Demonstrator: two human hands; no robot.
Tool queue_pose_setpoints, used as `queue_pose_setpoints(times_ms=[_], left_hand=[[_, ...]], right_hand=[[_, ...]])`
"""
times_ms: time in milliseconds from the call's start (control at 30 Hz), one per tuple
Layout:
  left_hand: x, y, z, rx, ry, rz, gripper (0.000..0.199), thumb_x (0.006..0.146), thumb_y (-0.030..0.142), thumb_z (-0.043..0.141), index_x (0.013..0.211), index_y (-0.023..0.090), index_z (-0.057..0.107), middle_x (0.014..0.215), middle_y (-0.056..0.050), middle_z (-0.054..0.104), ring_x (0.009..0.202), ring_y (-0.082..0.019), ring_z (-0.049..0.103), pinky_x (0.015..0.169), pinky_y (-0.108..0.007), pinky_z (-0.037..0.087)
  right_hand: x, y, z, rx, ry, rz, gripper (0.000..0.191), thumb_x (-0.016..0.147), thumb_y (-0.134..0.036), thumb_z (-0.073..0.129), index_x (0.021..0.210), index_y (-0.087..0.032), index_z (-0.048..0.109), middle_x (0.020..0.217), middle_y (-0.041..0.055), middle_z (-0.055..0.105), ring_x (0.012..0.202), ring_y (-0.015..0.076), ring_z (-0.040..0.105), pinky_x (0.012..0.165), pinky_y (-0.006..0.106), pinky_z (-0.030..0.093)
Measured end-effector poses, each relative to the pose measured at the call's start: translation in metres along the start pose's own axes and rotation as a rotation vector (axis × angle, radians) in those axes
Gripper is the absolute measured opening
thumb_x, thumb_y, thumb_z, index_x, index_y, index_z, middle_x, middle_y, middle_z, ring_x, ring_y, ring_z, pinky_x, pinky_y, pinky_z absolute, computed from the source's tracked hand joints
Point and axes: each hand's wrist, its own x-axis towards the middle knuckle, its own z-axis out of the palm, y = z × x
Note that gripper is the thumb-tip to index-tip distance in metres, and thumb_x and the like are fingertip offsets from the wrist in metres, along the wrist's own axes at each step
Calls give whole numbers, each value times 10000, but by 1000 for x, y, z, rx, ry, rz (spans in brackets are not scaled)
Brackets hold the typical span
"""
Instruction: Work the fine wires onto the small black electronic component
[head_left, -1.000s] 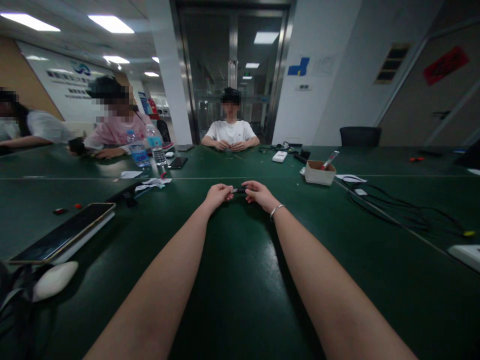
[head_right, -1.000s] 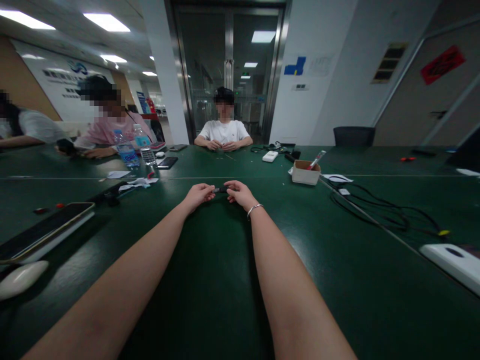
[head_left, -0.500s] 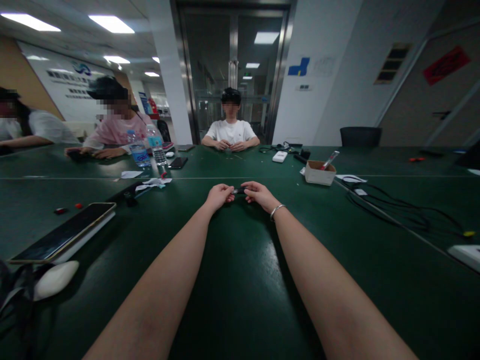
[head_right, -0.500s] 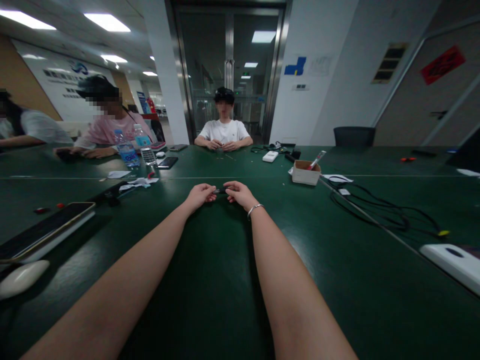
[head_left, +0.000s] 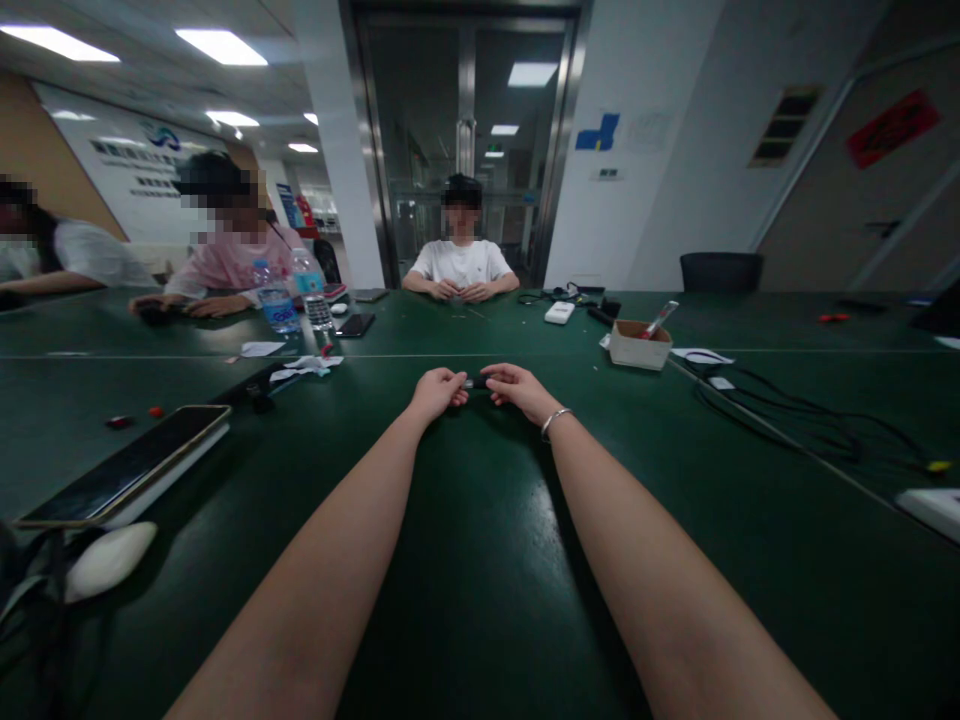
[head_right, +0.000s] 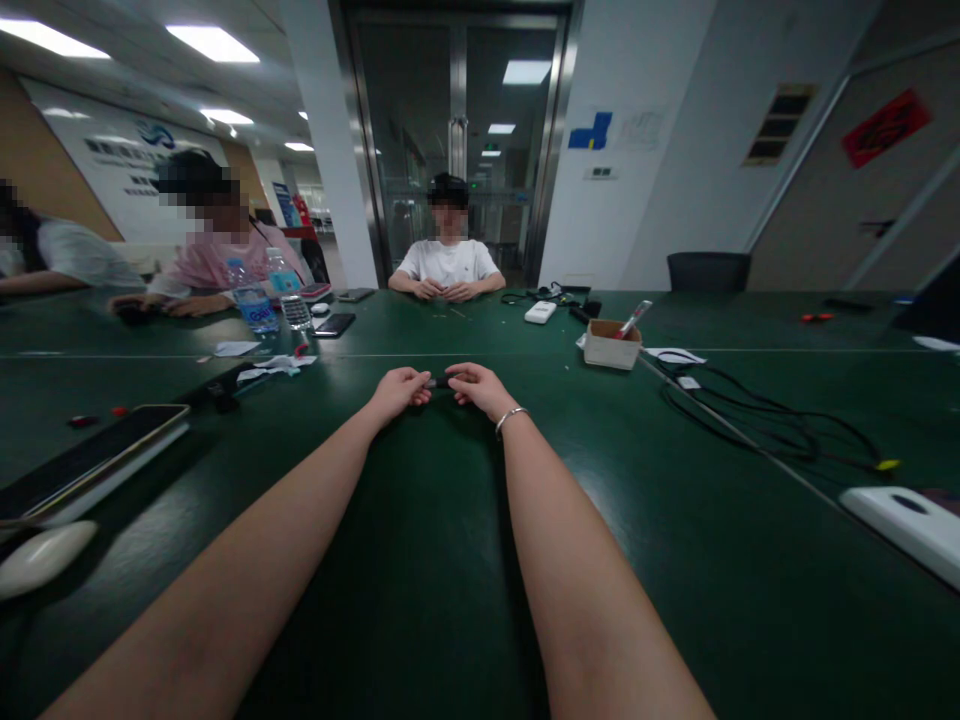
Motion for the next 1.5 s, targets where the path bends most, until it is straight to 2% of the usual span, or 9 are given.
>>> queue_pose_setpoints(times_ms=[633,1133,1267,1400,1500], left_hand=[[3,-3,-3,86,23,9,242,811,323,604,667,136,550,550,-37,625,450,-95,546,467,-208,403],[5,-3,-3,156,79,-37,293,810,338,580,594,141,563,525,-31,604,391,-78,478,428,-206,359],[1,1,-1,70,75,-27,268,795,332,620,621,141,549,512,-19,595,409,-71,491,430,-183,359],[-4,4,0,-59,35,-27,197,781,279,654,701,131,552,530,-17,607,447,-73,526,470,-177,403],[-6,6,1,-110,21,-25,164,781,249,661,750,126,557,539,-10,607,472,-73,545,509,-182,436]], right_hand=[[-2,-3,0,6,-45,-17,272,715,-86,685,974,-161,646,724,-16,615,519,46,542,493,154,483],[-4,-5,1,-95,-30,-64,309,690,-34,676,963,-177,654,963,34,632,548,36,553,488,158,495],[-3,-3,0,-49,-23,-41,275,705,-61,683,955,-173,654,861,14,632,522,37,547,477,155,492],[-1,-2,0,-3,-14,-15,221,739,-95,675,950,-158,654,699,-16,602,501,47,551,470,149,490],[0,-1,-1,14,6,5,188,756,-114,675,940,-147,654,651,-15,606,487,54,552,462,150,493]])
